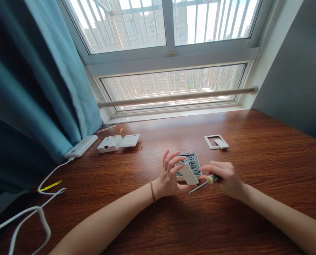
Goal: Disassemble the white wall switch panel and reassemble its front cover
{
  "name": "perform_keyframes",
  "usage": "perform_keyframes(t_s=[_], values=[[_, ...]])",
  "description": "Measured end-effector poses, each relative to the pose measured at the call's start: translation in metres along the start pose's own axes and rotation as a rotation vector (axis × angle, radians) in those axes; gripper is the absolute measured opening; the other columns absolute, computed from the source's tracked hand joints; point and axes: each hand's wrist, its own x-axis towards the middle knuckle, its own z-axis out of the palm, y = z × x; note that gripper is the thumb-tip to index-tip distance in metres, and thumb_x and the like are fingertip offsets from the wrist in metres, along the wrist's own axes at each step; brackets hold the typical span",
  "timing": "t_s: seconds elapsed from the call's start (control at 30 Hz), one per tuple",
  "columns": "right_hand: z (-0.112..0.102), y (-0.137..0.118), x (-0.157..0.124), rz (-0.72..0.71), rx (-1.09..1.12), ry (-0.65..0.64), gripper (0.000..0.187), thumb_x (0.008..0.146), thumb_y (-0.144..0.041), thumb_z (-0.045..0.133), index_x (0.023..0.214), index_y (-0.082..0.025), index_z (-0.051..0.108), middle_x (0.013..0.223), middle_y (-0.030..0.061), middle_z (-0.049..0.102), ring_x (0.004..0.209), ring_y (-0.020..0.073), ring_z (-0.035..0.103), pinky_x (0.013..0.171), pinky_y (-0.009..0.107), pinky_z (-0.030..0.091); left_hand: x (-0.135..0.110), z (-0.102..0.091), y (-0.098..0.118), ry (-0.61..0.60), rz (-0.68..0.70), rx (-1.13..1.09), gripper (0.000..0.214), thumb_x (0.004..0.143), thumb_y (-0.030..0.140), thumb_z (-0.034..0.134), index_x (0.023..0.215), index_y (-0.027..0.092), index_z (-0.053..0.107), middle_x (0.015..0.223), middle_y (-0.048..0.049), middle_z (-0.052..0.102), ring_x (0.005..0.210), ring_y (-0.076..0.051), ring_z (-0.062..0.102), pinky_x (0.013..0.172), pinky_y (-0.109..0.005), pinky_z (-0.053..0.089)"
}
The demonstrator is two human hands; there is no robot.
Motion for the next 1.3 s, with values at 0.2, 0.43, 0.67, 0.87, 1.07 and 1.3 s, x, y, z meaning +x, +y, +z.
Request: perform_keyframes(t_s=[0.2,0.43,0.67,0.87,1.07,1.3], values=[[0.011,-0.031,-0.001,-0.022,0.187,-0.068,0.014,0.078,-0.024,0.060,0.089,-0.017,0.058,0.071,0.0020,0.061,0.058,0.0108,0.051,0.054,0.022,0.036,-0.005,0.003,0.012,0.050,0.072,0.072,0.081,0.059,0.051,0.071,0.123,0.021,0.030,0.108,-0.0105,0.054,0.114,-0.030,0.045,0.102,-0.059,0.025],[0.013,-0.025,0.000,0.286,0.245,0.067,0.013,0.077,-0.020,0.058,0.090,-0.019,0.062,0.071,0.0008,0.065,0.060,0.0113,0.057,0.059,0.021,0.042,0.002,0.004,0.005,-0.087,-0.004,-0.010,0.081,0.065,0.041,0.071,0.127,0.021,0.024,0.118,-0.0136,0.047,0.120,-0.030,0.038,0.102,-0.059,0.025],[-0.005,0.043,0.006,0.742,0.126,0.399,0.041,0.075,-0.044,0.058,0.102,-0.015,0.063,0.070,0.0037,0.065,0.057,0.0156,0.057,0.053,0.025,0.042,0.010,0.003,-0.001,-0.272,-0.278,-0.251,0.079,0.065,0.034,0.070,0.128,0.019,0.024,0.127,-0.0163,0.036,0.122,-0.030,0.033,0.101,-0.052,0.031],[-0.016,0.110,-0.005,0.892,0.011,0.412,0.047,0.070,-0.048,0.058,0.093,-0.009,0.069,0.069,0.0088,0.068,0.063,0.0223,0.060,0.054,0.029,0.042,0.015,0.000,0.000,-0.355,-0.358,-0.312,0.070,0.068,0.027,0.066,0.126,0.020,0.028,0.126,-0.0154,0.036,0.121,-0.029,0.034,0.101,-0.050,0.031],[-0.013,0.118,-0.007,0.860,0.025,0.314,0.043,0.071,-0.044,0.058,0.092,-0.009,0.070,0.075,0.0098,0.070,0.067,0.0234,0.063,0.059,0.030,0.045,0.016,0.000,0.000,-0.360,-0.357,-0.357,0.068,0.067,0.026,0.066,0.125,0.019,0.030,0.126,-0.0148,0.037,0.120,-0.028,0.035,0.102,-0.048,0.031],[-0.021,0.109,-0.004,0.865,-0.164,0.195,0.039,0.070,-0.046,0.058,0.090,-0.016,0.071,0.073,0.0094,0.070,0.069,0.0268,0.061,0.057,0.032,0.040,0.010,0.001,-0.009,-0.395,-0.479,-0.444,0.076,0.065,0.023,0.067,0.130,0.018,0.027,0.127,-0.0146,0.037,0.121,-0.028,0.037,0.103,-0.046,0.031]])
